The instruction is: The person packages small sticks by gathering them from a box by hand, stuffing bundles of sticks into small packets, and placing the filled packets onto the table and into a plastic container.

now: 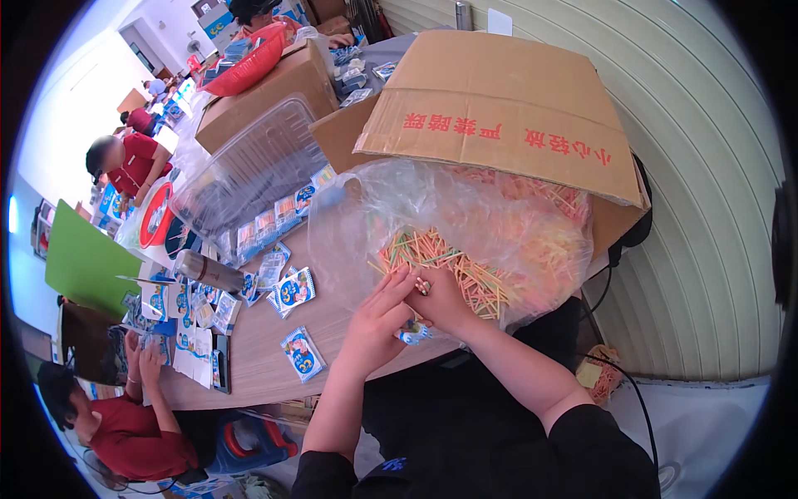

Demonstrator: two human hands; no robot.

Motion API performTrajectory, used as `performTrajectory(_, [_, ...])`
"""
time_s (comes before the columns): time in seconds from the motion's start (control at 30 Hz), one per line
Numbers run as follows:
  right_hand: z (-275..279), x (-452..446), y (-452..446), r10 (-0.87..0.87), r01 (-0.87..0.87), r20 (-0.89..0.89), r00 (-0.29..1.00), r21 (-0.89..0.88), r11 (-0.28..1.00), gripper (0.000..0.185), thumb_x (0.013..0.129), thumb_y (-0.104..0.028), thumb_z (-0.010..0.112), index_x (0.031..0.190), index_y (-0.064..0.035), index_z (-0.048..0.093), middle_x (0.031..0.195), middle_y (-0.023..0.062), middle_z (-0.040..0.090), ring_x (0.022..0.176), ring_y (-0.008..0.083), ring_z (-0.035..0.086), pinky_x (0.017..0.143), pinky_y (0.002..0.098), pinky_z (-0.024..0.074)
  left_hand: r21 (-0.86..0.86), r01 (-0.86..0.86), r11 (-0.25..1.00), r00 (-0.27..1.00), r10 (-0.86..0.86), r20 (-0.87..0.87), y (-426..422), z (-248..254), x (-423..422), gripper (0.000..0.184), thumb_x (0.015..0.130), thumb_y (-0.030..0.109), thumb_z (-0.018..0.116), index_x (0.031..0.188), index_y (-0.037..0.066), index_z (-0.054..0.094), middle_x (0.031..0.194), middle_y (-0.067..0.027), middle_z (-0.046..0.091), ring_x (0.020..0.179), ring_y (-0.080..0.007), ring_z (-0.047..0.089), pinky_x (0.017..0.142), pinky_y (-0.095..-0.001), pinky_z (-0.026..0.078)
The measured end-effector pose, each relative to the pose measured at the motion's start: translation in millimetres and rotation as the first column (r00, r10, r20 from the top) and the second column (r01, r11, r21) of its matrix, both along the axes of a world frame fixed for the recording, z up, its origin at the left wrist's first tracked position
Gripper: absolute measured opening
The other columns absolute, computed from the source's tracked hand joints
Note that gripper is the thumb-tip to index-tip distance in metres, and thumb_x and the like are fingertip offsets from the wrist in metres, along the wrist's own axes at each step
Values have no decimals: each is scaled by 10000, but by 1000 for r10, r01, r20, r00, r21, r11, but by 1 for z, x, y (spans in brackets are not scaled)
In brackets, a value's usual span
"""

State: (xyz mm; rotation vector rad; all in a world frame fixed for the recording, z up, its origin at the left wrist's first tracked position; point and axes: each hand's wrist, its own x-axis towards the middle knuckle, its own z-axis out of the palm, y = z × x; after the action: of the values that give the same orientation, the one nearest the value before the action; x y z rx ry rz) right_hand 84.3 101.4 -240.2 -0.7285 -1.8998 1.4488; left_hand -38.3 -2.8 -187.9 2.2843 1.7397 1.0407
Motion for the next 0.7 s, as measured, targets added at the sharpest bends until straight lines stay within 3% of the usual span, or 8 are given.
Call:
performTrajectory(0.07, [0,0,0,25,-26,50,998,19,999,196,866,-175,701,1007,-41,726,813,173,710,737,279,705,670,383,522,1,2,1000,1000,-2,19,-4,6,3,299,755,101,808,759,11,523,1415,-227,539,1305,-385,536,1087,-475,449])
performTrajectory(0.17, [1,0,-2,3,-1,-51,999,39,999,183,848,-158,690,979,-37,732,802,178,706,725,316,698,648,390,514,7,-1,1000,998,0,58,-9,10,5,281,755,92,785,764,8,517,1441,-224,514,1321,-379,522,1088,-479,450])
performTrajectory(0.27, [3,-2,-6,-19,24,-88,996,49,999,162,844,-157,687,939,-32,724,766,167,696,695,313,686,630,397,507,-104,29,994,985,-46,-166,-11,9,4,274,711,67,768,779,6,510,1459,-226,491,1348,-375,495,1099,-479,441])
performTrajectory(0.4, [4,0,-5,-22,25,-33,999,79,997,130,840,-151,679,863,-24,699,724,155,676,659,305,672,603,396,497,-1,11,1000,992,-11,-128,-14,18,11,273,682,53,752,792,6,507,1454,-224,498,1356,-367,489,1105,-474,437])
performTrajectory(0.53, [1,0,-4,-24,26,-44,999,37,999,132,839,-147,680,797,-22,665,698,146,659,640,299,662,588,386,493,-77,54,996,971,-71,-227,-11,13,13,276,697,52,753,781,9,493,1454,-224,497,1354,-360,492,1108,-473,432])
performTrajectory(0.6, [3,-1,-4,-33,34,-69,997,15,999,141,839,-146,682,778,-22,654,691,143,654,635,299,659,584,382,492,-52,67,996,985,-75,-158,-11,12,12,279,702,55,755,780,9,492,1447,-222,506,1350,-359,498,1109,-474,431])
performTrajectory(0.7, [10,1,-8,-85,110,-165,983,151,982,190,834,-147,702,713,-34,610,644,137,614,588,300,627,546,384,470,-6,87,996,996,-87,-13,-12,11,13,284,712,62,759,777,8,488,1431,-217,524,1340,-355,508,1110,-478,429])
